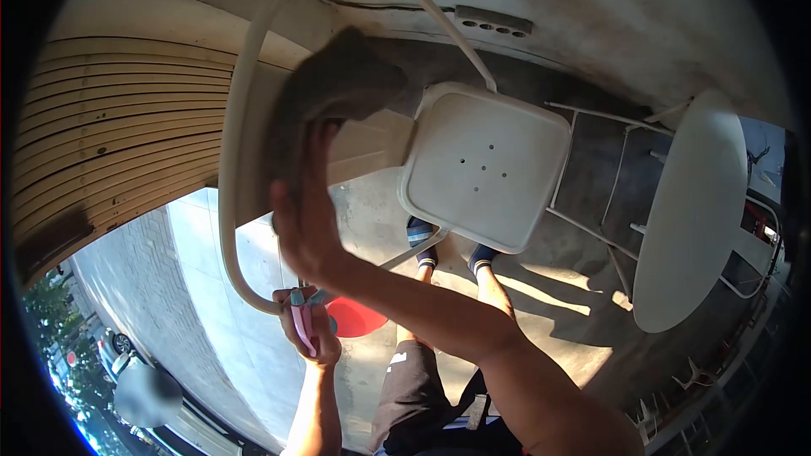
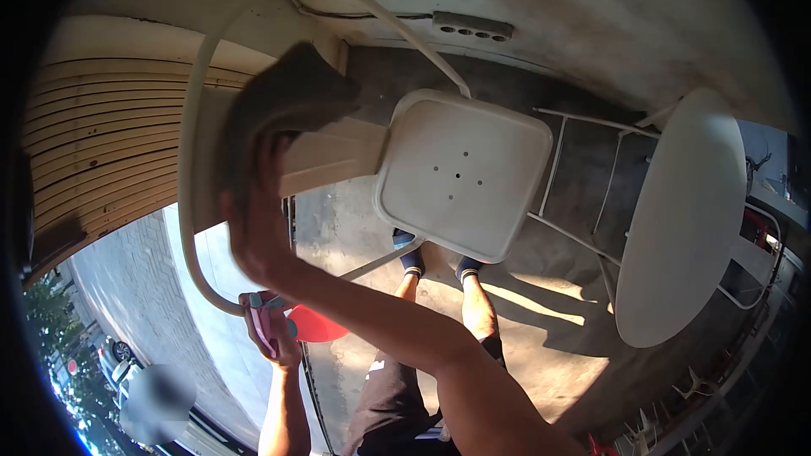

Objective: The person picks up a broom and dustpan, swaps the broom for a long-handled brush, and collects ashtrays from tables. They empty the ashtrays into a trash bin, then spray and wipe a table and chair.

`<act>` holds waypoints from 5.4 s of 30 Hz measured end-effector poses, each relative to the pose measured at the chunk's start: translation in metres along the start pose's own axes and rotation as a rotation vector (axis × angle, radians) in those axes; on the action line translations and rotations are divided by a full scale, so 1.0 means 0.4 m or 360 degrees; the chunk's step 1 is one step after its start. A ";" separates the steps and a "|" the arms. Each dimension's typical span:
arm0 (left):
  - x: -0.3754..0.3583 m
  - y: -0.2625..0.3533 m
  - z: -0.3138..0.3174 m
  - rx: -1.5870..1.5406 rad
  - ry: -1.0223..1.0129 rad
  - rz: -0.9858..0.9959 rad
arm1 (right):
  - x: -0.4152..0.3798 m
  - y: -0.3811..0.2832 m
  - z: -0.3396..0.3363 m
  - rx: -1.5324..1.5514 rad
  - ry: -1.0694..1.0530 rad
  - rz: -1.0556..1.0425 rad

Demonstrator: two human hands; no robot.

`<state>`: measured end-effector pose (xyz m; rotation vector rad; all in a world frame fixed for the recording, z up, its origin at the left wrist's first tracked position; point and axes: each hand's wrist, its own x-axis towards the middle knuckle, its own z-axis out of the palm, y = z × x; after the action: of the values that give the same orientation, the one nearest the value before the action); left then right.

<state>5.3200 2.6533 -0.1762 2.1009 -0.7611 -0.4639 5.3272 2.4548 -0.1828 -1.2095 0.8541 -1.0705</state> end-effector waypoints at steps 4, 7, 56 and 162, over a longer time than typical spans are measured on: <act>0.010 -0.014 0.020 -0.0044 0.0057 0.0203 | 0.092 -0.154 0.047 -0.0505 -0.0407 -0.0594; 0.041 0.075 0.021 -0.0023 -0.0006 0.0119 | 0.081 0.026 -0.025 -0.0306 -0.0087 -0.0597; 0.054 0.065 0.024 0.0271 -0.0026 0.0327 | 0.460 0.222 -0.497 -0.1341 0.0079 -0.0849; 0.077 0.083 -0.032 0.0301 -0.0369 0.0209 | 0.018 0.531 -0.595 -0.2026 0.0008 0.0035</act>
<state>5.3386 2.6250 -0.1436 2.1769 -1.1080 -0.5899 5.1439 2.3814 -0.4337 -2.1988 1.6357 -0.4174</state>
